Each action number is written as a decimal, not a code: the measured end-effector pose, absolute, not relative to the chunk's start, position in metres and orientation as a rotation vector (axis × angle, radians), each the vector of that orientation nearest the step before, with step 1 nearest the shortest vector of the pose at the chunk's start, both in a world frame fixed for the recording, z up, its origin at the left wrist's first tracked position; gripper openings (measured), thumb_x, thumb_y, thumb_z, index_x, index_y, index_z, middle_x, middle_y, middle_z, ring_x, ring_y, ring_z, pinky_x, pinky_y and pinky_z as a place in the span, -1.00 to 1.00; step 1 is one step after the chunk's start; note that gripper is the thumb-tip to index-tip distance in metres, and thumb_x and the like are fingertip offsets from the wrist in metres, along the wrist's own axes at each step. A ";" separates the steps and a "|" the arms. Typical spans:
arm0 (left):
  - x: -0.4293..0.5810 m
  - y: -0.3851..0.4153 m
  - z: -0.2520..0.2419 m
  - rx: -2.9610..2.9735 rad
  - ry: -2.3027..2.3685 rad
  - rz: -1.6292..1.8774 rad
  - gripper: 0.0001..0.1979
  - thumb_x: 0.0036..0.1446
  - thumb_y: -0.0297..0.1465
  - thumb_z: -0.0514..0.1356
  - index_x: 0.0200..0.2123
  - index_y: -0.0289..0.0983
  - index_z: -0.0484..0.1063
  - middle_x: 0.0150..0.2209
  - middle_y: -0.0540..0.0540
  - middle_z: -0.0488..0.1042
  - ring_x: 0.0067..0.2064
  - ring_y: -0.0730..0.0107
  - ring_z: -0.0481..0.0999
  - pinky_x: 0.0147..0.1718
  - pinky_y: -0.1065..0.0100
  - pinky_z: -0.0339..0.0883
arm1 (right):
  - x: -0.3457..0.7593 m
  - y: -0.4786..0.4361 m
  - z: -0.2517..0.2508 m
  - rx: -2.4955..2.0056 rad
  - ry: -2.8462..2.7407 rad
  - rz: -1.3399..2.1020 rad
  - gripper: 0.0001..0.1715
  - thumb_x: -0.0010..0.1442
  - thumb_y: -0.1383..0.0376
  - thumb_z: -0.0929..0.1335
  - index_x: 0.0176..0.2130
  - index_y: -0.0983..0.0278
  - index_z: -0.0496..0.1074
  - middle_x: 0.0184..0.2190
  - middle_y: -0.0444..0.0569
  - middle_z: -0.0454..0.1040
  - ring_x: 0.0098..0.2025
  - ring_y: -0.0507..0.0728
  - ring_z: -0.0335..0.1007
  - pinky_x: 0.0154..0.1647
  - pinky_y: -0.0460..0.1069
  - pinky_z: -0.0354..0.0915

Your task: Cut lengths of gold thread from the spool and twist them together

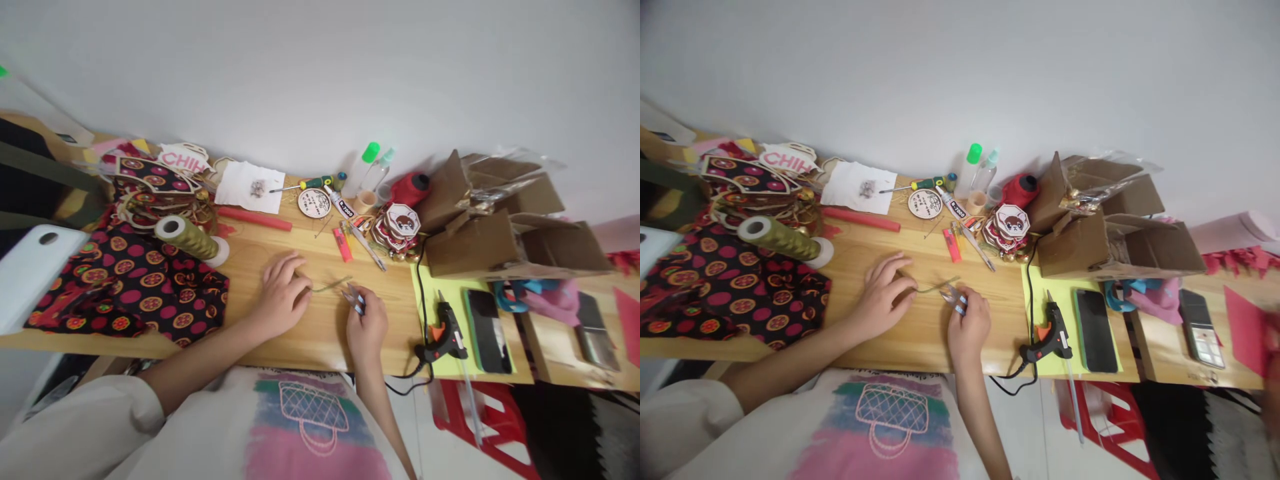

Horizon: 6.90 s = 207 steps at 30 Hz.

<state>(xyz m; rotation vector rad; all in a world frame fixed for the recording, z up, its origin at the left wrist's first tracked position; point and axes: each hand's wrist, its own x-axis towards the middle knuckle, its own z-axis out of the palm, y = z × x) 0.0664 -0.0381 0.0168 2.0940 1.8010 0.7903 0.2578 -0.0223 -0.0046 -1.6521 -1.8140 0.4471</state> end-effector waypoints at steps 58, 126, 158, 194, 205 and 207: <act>0.067 -0.037 0.017 2.011 1.916 0.760 -0.63 -0.02 -0.54 0.06 -0.08 -0.25 0.29 -0.11 -0.15 0.44 -0.03 0.14 0.34 -0.04 0.11 0.13 | 0.257 -0.023 -0.007 -1.646 -1.751 0.491 -0.72 0.06 0.37 0.22 -0.22 0.30 0.40 -0.29 0.04 0.50 -0.27 0.15 0.36 -0.21 0.04 0.25; 0.052 -0.066 0.028 2.333 1.920 0.357 -0.67 0.18 -0.41 0.06 0.01 -0.16 0.42 0.19 -0.28 0.25 0.22 -0.02 0.18 0.02 -0.01 0.13 | 0.200 -0.053 0.017 -1.510 -2.644 0.232 -0.44 0.31 0.17 0.13 0.15 0.42 0.31 -0.24 0.17 0.41 -0.23 0.22 0.20 -0.22 0.09 0.15; 0.031 -0.070 0.027 2.195 2.060 0.293 -0.41 0.15 -0.13 0.10 0.21 -0.24 0.20 0.29 -0.38 0.05 0.30 -0.18 -0.02 0.12 -0.14 -0.01 | 0.200 -0.054 0.012 -1.505 -2.617 0.263 -0.45 0.31 0.18 0.13 0.17 0.41 0.27 -0.26 0.16 0.39 -0.19 0.23 0.20 -0.19 0.09 0.15; 0.026 -0.065 0.026 2.216 2.115 0.212 -0.36 0.18 -0.09 0.04 0.24 -0.31 0.14 0.30 -0.38 0.00 0.31 -0.17 -0.03 0.14 -0.12 -0.06 | 0.199 -0.054 0.012 -1.471 -2.584 0.161 -0.48 0.30 0.19 0.17 0.12 0.43 0.32 -0.26 0.13 0.43 -0.23 0.20 0.21 -0.23 0.07 0.12; 0.027 -0.070 0.032 2.268 1.979 0.202 -0.49 0.19 -0.12 0.05 0.20 -0.05 0.21 0.33 -0.25 -0.05 0.32 -0.15 -0.08 0.14 -0.16 -0.06 | 0.200 -0.055 0.010 -1.480 -2.586 0.178 -0.47 0.30 0.19 0.17 0.13 0.43 0.31 -0.23 0.14 0.42 -0.20 0.20 0.21 -0.20 0.08 0.13; 0.027 -0.072 0.031 2.306 1.897 0.194 -0.50 0.18 -0.12 0.08 0.18 -0.01 0.23 0.34 -0.22 -0.05 0.33 -0.13 -0.09 0.15 -0.16 -0.07 | 0.200 -0.055 0.010 -1.477 -2.580 0.170 -0.47 0.30 0.18 0.17 0.13 0.43 0.31 -0.24 0.14 0.42 -0.20 0.20 0.21 -0.21 0.07 0.13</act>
